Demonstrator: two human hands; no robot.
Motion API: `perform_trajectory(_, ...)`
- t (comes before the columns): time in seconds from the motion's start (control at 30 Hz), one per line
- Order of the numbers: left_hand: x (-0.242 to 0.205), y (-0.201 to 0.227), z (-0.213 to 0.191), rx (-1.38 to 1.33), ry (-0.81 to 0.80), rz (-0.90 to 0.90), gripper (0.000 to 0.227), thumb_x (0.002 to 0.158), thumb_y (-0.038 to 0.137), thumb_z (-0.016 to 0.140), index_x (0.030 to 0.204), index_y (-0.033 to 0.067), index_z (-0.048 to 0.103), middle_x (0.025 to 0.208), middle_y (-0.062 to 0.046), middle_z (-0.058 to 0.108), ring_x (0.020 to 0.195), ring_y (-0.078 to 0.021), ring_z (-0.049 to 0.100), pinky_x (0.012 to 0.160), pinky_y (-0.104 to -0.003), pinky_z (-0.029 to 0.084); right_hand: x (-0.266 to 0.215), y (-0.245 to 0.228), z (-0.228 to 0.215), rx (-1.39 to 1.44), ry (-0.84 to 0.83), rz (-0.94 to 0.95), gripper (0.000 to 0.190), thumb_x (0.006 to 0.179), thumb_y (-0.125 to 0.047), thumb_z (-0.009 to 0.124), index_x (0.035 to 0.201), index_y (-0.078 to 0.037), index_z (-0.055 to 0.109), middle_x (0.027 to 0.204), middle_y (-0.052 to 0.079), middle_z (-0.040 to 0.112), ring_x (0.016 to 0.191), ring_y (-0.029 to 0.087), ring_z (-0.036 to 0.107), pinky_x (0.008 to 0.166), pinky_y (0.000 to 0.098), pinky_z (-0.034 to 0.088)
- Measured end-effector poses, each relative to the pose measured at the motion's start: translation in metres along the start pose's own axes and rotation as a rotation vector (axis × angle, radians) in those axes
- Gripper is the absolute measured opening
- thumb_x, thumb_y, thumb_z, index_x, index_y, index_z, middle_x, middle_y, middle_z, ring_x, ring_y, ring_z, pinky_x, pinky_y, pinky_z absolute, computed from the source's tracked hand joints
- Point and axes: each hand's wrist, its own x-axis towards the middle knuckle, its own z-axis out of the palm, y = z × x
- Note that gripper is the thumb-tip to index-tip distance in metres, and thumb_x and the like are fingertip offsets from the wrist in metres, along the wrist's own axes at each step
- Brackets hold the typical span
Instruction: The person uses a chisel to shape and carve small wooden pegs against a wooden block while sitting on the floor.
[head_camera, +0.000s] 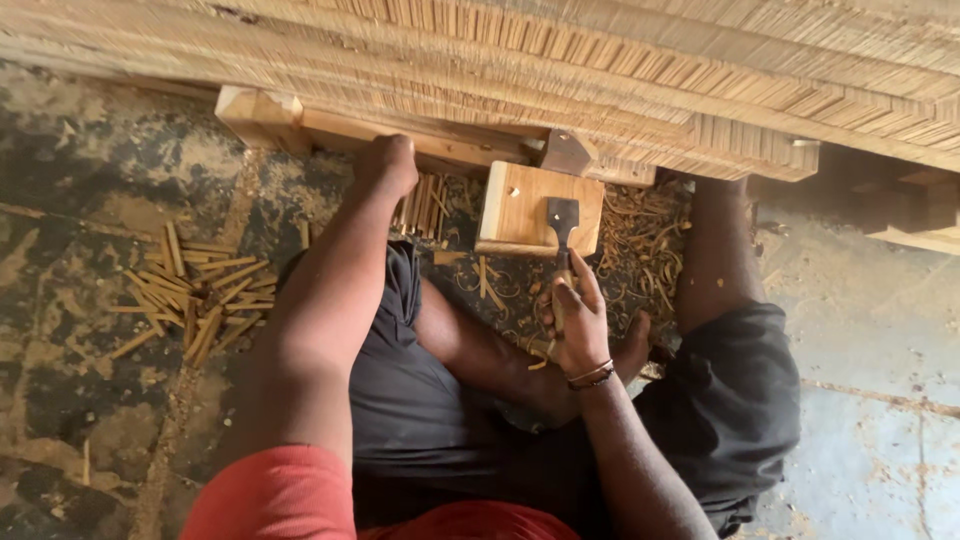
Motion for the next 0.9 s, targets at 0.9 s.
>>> perform_trajectory(0.9,-0.148,-0.087,-0.028,-0.818,1.037,0.315,0.011,0.094,-0.001,0.065,0.096,0.0092,0.065,0.096,-0.006,0.077,0.091,-0.016,0.078,0.081,-0.03,0.065,-0.005,0.013,-0.001,-0.19,-0.146,-0.032,0.018,0.1,-0.007,0.054,0.116,-0.011,0.058,0.084,-0.001,0.057,0.067,0.01,0.054,0.055,0.0258,0.047)
